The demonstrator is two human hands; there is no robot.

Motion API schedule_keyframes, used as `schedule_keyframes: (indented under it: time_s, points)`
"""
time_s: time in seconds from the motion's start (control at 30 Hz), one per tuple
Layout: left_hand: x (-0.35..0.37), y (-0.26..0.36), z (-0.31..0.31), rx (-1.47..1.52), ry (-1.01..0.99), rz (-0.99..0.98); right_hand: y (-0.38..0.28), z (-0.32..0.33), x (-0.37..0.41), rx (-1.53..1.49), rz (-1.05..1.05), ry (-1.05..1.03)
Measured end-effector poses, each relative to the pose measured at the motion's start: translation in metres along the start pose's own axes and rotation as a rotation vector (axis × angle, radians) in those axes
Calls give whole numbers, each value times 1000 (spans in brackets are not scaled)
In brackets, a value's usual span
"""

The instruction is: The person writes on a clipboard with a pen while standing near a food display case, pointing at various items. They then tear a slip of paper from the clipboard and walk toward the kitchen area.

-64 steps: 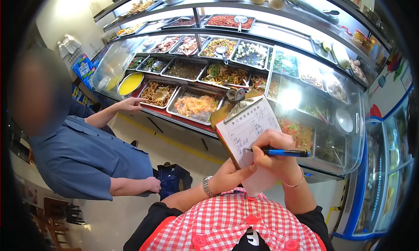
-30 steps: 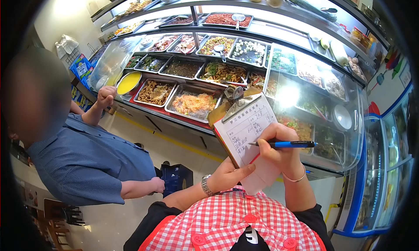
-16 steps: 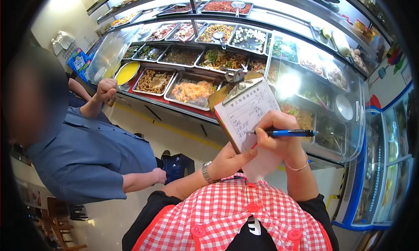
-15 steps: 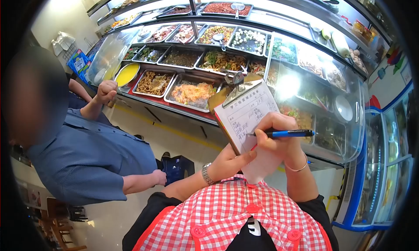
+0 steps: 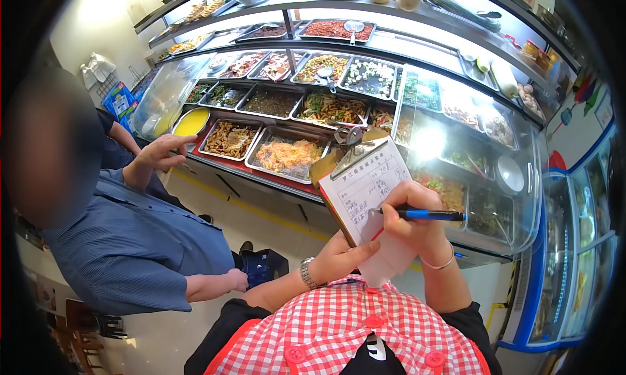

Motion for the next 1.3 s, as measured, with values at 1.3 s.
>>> schedule_keyframes:
  time_s: [1.3]
  points:
    - [1, -5, 29, 460, 124, 99, -12, -13, 58, 471, 227, -156]
Point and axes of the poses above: each hand's wrist, its own x-axis away from the middle knuckle, its own z-axis out of the back of the hand, y = z × x, the point moved 9 cm from there along -x, towards the middle knuckle, and after that the axes turned 3 degrees about y, right-handed, at the moved point
